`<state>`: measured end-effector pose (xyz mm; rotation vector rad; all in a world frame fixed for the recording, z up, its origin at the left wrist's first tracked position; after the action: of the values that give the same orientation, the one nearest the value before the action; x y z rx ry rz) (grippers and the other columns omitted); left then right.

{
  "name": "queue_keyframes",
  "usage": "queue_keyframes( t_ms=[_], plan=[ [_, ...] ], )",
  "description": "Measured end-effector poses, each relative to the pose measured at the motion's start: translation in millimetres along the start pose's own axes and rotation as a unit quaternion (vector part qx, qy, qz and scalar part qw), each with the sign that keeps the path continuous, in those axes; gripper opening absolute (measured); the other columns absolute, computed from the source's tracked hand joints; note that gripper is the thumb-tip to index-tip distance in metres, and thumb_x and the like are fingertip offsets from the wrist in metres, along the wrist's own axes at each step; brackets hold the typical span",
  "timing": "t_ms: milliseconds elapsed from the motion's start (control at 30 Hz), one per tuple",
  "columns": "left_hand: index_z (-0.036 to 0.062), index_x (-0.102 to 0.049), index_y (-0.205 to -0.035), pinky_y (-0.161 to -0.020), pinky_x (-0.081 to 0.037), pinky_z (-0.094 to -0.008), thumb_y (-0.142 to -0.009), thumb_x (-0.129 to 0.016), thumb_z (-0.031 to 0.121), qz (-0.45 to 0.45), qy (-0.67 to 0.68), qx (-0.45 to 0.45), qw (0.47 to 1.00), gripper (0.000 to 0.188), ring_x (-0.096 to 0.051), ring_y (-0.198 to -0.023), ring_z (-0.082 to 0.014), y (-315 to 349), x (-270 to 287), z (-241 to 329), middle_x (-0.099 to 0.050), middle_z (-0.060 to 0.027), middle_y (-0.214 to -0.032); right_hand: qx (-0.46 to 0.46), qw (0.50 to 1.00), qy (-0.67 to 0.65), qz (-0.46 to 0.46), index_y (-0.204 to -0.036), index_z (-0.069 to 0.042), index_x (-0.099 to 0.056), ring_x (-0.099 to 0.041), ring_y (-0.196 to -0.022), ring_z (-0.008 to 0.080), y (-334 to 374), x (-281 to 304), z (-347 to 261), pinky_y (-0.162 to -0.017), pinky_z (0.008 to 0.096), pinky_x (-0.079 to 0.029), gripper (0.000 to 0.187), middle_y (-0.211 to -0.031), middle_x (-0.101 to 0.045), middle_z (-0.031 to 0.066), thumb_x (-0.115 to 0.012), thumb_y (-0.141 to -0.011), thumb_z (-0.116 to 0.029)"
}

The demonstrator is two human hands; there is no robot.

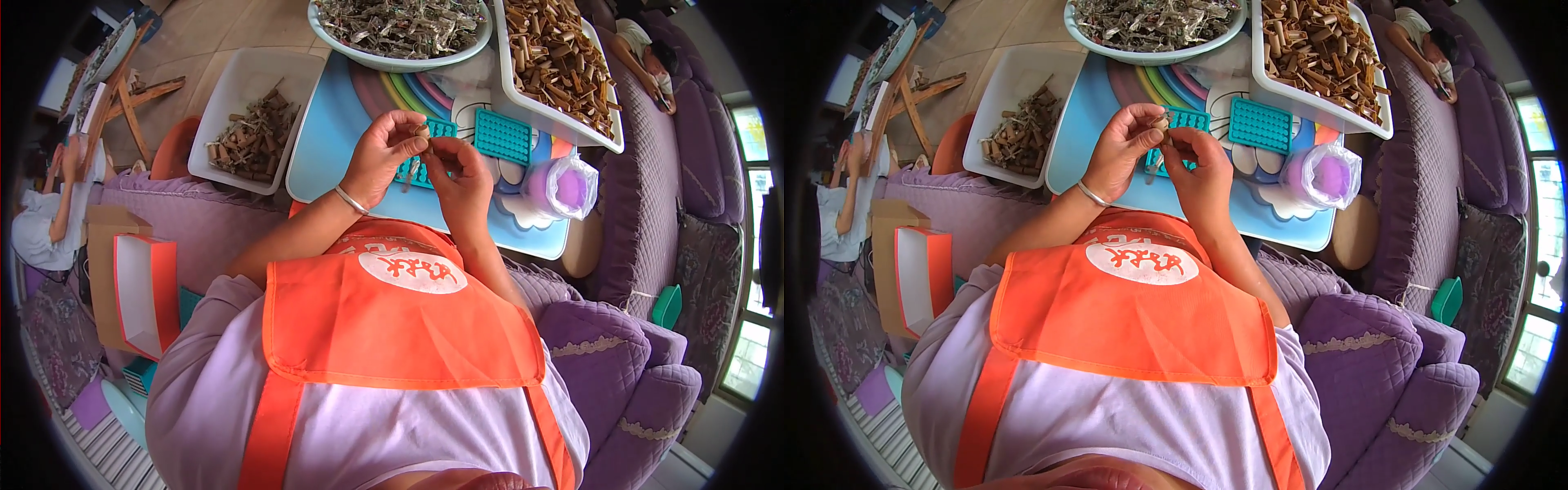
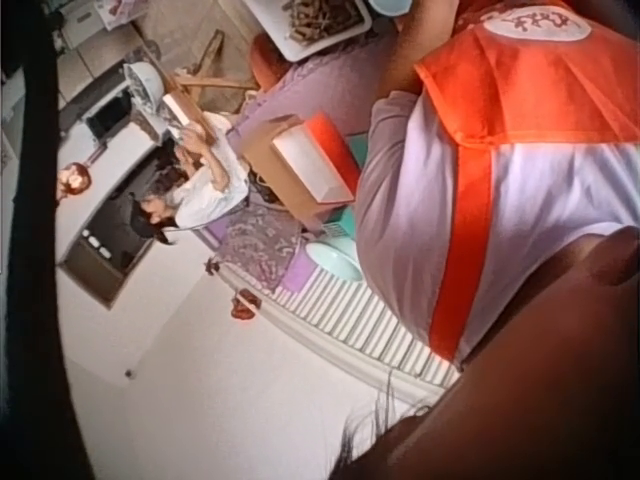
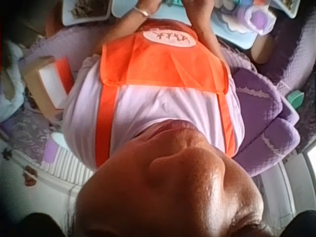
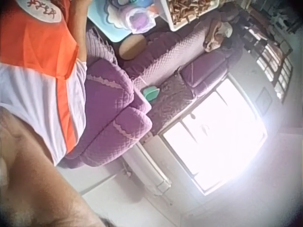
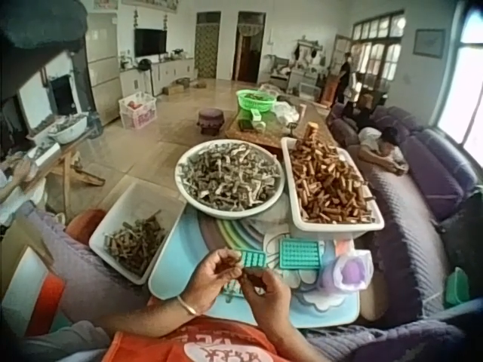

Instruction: The person assembles firecracker tubes by hand, picking up cylindrical casings, inserting small disc caps from a mold tray, and placing fuses inside them.

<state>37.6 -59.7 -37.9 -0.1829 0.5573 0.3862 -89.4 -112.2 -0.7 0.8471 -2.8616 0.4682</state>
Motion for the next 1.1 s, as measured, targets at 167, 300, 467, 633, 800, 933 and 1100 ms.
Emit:
queue_keyframes(
  t_ms=[167,300,467,633,800,933,1100],
  plan=[
    [0.0034,-0.055,-0.112,-0.086,-0.049,-0.0264,-0.084,-0.07,0.01,-0.011,-0.047,-0.017,0.999,0.032,-0.06,-0.091,-0.0122,-3.2,-0.6,3.8,-0.062,-0.0038,-0.101,0.083,0.996,0.043,0.01,-0.098,-0.002,-0.063,-0.067,-0.076,0.0175,-5.0,-1.1,-11.4,-0.067,0.0265,-0.054,0.021,-0.086,-0.064,0.0094,-0.07,-0.078,0.002],
    [0.0024,-0.055,-0.113,-0.085,-0.049,-0.0267,-0.084,-0.071,0.011,-0.031,-0.087,-0.014,0.996,0.034,-0.059,-0.092,-0.0116,-1.4,-3.6,7.5,-0.062,-0.0033,-0.1,0.049,0.998,0.022,0.009,-0.097,-0.002,-0.064,-0.066,-0.076,0.0171,-3.8,0.1,-6.0,-0.066,0.0268,-0.053,0.02,-0.085,-0.062,0.0089,-0.07,-0.078,0.002],
    [0.0049,-0.064,-0.104,-0.074,-0.051,-0.0294,-0.079,-0.072,0.011,-0.11,-0.384,-0.133,0.907,0.027,-0.063,-0.083,-0.0169,3.8,-11.4,42.0,-0.065,-0.0065,-0.092,0.009,0.995,0.066,-0.068,-0.105,-0.001,-0.062,-0.061,-0.075,0.0115,5.3,7.3,10.1,-0.065,0.0244,-0.049,0.022,-0.089,-0.063,0.0056,-0.066,-0.084,-0.001],
    [0.0062,-0.066,-0.096,-0.066,-0.049,-0.033,-0.078,-0.073,0.018,-0.14,-0.482,-0.159,0.85,0.023,-0.062,-0.072,-0.0232,21.9,-18.1,54.4,-0.062,-0.0083,-0.079,0.049,0.982,0.156,-0.096,-0.11,-0.002,-0.06,-0.064,-0.073,0.027,22.5,-7.5,3.0,-0.065,0.0337,-0.051,0.025,-0.091,-0.063,0.0154,-0.064,-0.086,-0.006],
    [0.0027,-0.063,-0.097,-0.064,-0.049,-0.027,-0.086,-0.067,0.015,-0.068,-0.392,-0.064,0.915,0.017,-0.061,-0.071,-0.0151,19.8,4.3,31.4,-0.064,-0.0068,-0.081,0.082,0.967,0.227,-0.077,-0.106,-0.004,-0.06,-0.063,-0.076,0.0326,20.3,-19.3,2.8,-0.064,0.0404,-0.05,0.021,-0.089,-0.064,0.0147,-0.062,-0.086,-0.009],
    [0.0017,-0.059,-0.105,-0.069,-0.05,-0.0228,-0.091,-0.063,0.015,0.024,-0.186,0.047,0.981,0.019,-0.059,-0.081,-0.0073,25.6,18.9,2.5,-0.062,-0.001,-0.088,0.096,0.967,0.229,-0.054,-0.105,-0.004,-0.061,-0.063,-0.079,0.0291,19.8,-20.8,5.3,-0.065,0.0383,-0.049,0.023,-0.089,-0.064,0.0129,-0.066,-0.083,-0.009],
    [0.0085,-0.054,-0.111,-0.082,-0.05,-0.0284,-0.092,-0.061,0.014,0.079,0.098,0.159,0.979,0.021,-0.061,-0.093,-0.0149,21.9,43.7,-14.5,-0.063,-0.0059,-0.104,0.115,0.972,0.19,-0.079,-0.099,-0.003,-0.064,-0.061,-0.08,0.0256,12.7,-1.9,2.5,-0.067,0.0329,-0.05,0.022,-0.093,-0.064,0.0116,-0.071,-0.078,-0.008]
  ],
)
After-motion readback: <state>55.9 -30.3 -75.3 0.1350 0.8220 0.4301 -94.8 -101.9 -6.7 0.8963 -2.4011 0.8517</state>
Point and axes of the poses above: each hand's wrist, its own y-axis away from the middle knuckle, its own x-axis out of the back of the hand, z = x × y, the point moved 6 cm from there along -y, towards the middle knuckle
